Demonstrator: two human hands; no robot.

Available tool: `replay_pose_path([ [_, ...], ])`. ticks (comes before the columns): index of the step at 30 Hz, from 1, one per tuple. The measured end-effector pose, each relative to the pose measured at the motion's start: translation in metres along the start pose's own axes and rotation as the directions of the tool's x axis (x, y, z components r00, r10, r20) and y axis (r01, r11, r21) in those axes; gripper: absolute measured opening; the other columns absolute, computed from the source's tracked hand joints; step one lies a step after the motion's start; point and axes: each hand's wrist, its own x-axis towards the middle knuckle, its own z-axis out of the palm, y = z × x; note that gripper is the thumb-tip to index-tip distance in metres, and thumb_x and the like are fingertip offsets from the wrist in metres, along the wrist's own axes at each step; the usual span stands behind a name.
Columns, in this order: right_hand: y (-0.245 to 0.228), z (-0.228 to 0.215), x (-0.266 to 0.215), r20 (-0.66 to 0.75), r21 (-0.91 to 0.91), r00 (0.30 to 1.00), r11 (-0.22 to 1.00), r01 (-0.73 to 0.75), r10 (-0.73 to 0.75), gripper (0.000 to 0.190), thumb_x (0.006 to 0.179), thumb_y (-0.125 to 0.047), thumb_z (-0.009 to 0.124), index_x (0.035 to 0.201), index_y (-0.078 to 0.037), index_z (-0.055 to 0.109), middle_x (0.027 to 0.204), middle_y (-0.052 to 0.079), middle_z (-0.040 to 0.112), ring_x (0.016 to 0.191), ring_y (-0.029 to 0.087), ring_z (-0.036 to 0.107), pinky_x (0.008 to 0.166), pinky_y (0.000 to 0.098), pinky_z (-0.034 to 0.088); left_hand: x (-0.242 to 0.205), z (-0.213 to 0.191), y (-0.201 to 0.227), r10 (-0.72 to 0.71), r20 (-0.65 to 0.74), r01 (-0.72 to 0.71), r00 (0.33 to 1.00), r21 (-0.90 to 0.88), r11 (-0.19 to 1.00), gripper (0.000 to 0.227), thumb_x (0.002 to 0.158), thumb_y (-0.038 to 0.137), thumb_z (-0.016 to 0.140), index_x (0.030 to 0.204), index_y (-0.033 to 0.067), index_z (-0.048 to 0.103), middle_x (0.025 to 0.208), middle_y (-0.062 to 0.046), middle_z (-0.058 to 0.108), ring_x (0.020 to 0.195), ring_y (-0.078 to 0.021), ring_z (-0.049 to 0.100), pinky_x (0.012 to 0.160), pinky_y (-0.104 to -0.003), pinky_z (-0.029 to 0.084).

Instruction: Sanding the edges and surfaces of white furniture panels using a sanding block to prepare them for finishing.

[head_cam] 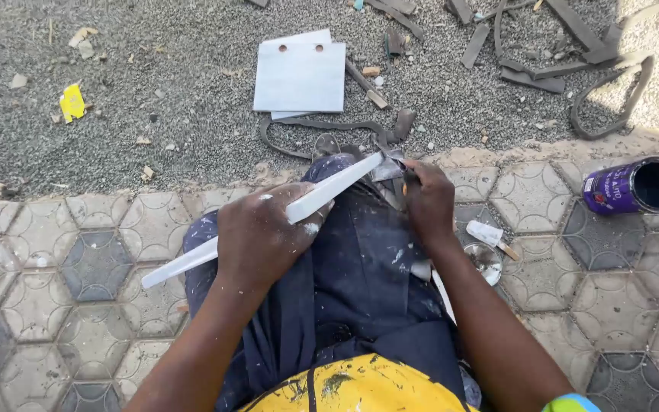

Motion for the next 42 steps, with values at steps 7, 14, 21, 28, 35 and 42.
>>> replay_pose_path([
  [7,-0.121,-0.010,-0.021,-0.139,0.024,0.927,0.935,0.354,-0.347,0.033,0.091,0.001,0.054,0.111,-0.011,0.078,0.108,0.012,0.075,0.102,0.035,0.073,0.092,0.0436,0.058,0.001,0.004,-0.009,-0.010,0.026,0.009,1.000,0.026,1.000,0.032,0.077,0.036,0.078,0.107,0.0257,0.081,0.086,-0.005,0.078,0.082,-0.0359,0.075,0.065,-0.047,0.061],
  [14,-0.127,-0.008,-0.015,-0.125,0.021,0.943,0.949,0.314,-0.309,0.028,0.090,-0.004,0.064,0.113,-0.012,0.077,0.111,0.009,0.077,0.106,0.032,0.073,0.093,0.0414,0.059,0.007,0.002,-0.009,-0.001,-0.013,0.002,1.000,0.090,0.996,0.027,0.078,0.037,0.080,0.101,0.0227,0.083,0.078,-0.006,0.076,0.073,-0.0352,0.074,0.059,-0.044,0.060],
  [21,-0.073,0.009,-0.007,-0.057,-0.273,0.933,0.904,0.328,-0.356,0.026,0.091,-0.020,0.069,0.117,-0.019,0.074,0.097,0.009,0.074,0.089,0.033,0.072,0.078,0.0465,0.056,0.008,-0.001,-0.013,-0.020,-0.042,0.019,0.999,-0.023,1.000,0.028,0.077,0.031,0.080,0.102,0.0188,0.083,0.080,-0.011,0.077,0.078,-0.0405,0.074,0.062,-0.046,0.060],
  [28,-0.011,0.032,-0.007,-0.109,-0.188,0.952,0.946,0.263,-0.286,0.025,0.099,-0.010,0.059,0.116,-0.013,0.076,0.099,0.014,0.075,0.093,0.037,0.072,0.080,0.0483,0.058,0.003,-0.008,-0.012,-0.044,-0.043,0.043,0.998,-0.024,0.999,0.029,0.076,0.038,0.083,0.097,0.0178,0.083,0.076,-0.014,0.075,0.075,-0.0406,0.073,0.059,-0.046,0.059],
  [35,-0.006,0.028,-0.011,-0.075,-0.071,0.997,0.997,0.017,-0.023,0.028,0.096,-0.010,0.063,0.120,-0.014,0.076,0.108,0.012,0.076,0.104,0.035,0.070,0.095,0.0458,0.053,0.014,-0.007,-0.016,-0.031,-0.042,0.027,0.999,-0.089,0.996,0.032,0.077,0.036,0.086,0.099,0.0122,0.083,0.076,-0.018,0.075,0.074,-0.0447,0.072,0.058,-0.049,0.057],
  [42,-0.078,0.020,-0.004,-0.138,0.054,0.972,0.978,0.200,-0.191,0.025,0.102,-0.018,0.055,0.114,-0.019,0.077,0.115,0.002,0.076,0.107,0.025,0.072,0.098,0.0374,0.053,0.020,-0.013,-0.017,-0.064,-0.033,0.061,0.997,-0.085,0.995,0.032,0.075,0.035,0.089,0.097,0.0141,0.083,0.077,-0.017,0.075,0.076,-0.0412,0.073,0.057,-0.048,0.057],
])
